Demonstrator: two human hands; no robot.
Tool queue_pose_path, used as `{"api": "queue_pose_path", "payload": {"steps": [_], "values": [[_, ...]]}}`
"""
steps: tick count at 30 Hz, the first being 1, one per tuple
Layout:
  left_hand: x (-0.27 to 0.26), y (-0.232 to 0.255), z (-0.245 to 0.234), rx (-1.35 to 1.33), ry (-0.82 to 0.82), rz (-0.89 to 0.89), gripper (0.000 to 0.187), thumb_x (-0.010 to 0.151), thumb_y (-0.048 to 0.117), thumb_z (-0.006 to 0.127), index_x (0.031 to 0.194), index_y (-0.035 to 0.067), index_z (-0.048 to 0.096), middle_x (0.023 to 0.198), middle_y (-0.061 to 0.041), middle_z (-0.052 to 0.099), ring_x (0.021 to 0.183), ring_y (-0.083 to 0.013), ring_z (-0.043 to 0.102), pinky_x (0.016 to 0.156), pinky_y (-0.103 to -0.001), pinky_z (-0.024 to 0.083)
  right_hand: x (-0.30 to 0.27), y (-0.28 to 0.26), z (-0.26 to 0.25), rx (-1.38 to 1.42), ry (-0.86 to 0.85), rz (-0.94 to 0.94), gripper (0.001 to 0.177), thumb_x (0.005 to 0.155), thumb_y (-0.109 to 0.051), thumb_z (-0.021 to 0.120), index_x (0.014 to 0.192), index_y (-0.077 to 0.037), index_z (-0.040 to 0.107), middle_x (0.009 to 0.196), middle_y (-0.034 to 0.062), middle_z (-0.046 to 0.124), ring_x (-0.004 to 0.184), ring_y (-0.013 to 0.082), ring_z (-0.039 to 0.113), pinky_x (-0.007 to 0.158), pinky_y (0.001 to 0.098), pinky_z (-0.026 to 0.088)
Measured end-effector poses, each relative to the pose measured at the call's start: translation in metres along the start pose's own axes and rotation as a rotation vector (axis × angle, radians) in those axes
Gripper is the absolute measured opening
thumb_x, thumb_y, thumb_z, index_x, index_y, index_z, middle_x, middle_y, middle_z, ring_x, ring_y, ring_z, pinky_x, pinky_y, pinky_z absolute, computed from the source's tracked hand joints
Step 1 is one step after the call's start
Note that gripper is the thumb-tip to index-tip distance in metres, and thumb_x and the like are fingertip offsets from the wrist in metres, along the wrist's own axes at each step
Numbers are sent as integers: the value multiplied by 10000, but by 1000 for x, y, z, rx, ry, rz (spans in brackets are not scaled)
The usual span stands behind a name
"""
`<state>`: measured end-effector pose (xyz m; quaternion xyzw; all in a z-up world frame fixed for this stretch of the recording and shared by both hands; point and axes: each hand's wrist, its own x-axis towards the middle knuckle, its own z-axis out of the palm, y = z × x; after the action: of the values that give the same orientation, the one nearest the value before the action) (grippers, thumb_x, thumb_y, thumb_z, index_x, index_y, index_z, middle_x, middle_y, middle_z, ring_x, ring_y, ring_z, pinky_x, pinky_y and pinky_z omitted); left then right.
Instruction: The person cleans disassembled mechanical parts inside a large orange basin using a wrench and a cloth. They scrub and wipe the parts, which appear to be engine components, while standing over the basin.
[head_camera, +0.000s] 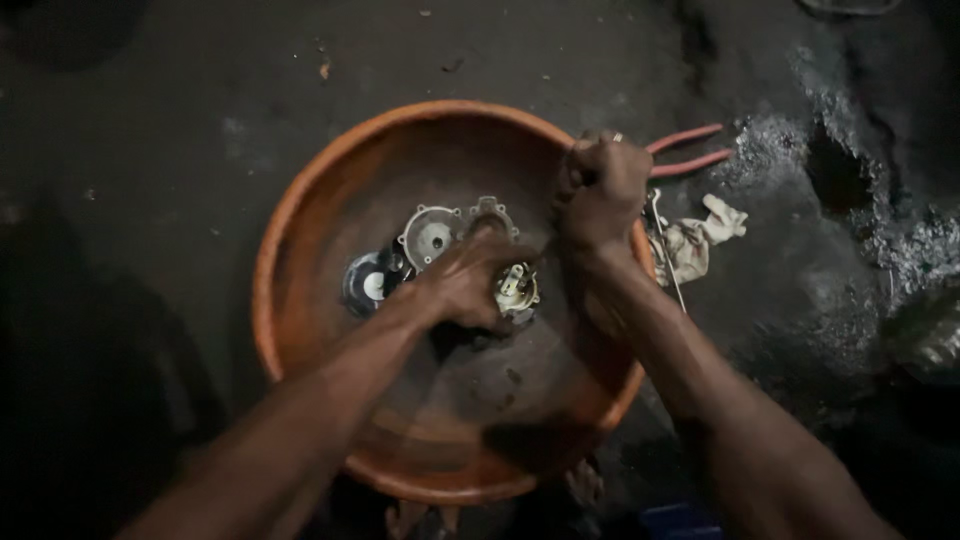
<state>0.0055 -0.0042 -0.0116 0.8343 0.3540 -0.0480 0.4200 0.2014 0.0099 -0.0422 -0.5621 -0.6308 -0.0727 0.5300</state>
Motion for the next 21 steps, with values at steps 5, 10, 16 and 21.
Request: {"api": "queue_pose_path", "payload": {"steps": [5,10,16,21], "values": [[-7,4,-6,28,-7,-53,1070,531,215,919,1500,234,466,1343,-158,538,1229,-347,545,1044,-423,509,12,-18,3,579,130,490,288,1055,-120,555,778,-69,497,670,29,510,529,133,472,476,298,361],[-11,4,1,76,55,7,1086,507,333,970,1469,221,481,1373,-112,545,1290,-330,504,1076,-458,450,25,-47,2,825,208,907,280,1002,-182,547,742,-107,475,568,-7,458,426,99,414,379,280,308],[-6,-4,11,96,105,-6,1059,540,374,958,1479,216,495,1347,-95,590,1296,-296,519,1130,-441,438,32,-52,3,766,205,846,284,1011,-191,552,755,-105,466,588,-10,452,444,87,415,389,271,321],[-3,-4,9,118,96,-15,1103,522,386,982,1487,216,475,1381,-128,538,1311,-314,484,1115,-458,417,33,-56,4,773,191,824,252,1004,-162,554,775,-92,477,614,-12,460,479,87,415,414,266,303]]}}
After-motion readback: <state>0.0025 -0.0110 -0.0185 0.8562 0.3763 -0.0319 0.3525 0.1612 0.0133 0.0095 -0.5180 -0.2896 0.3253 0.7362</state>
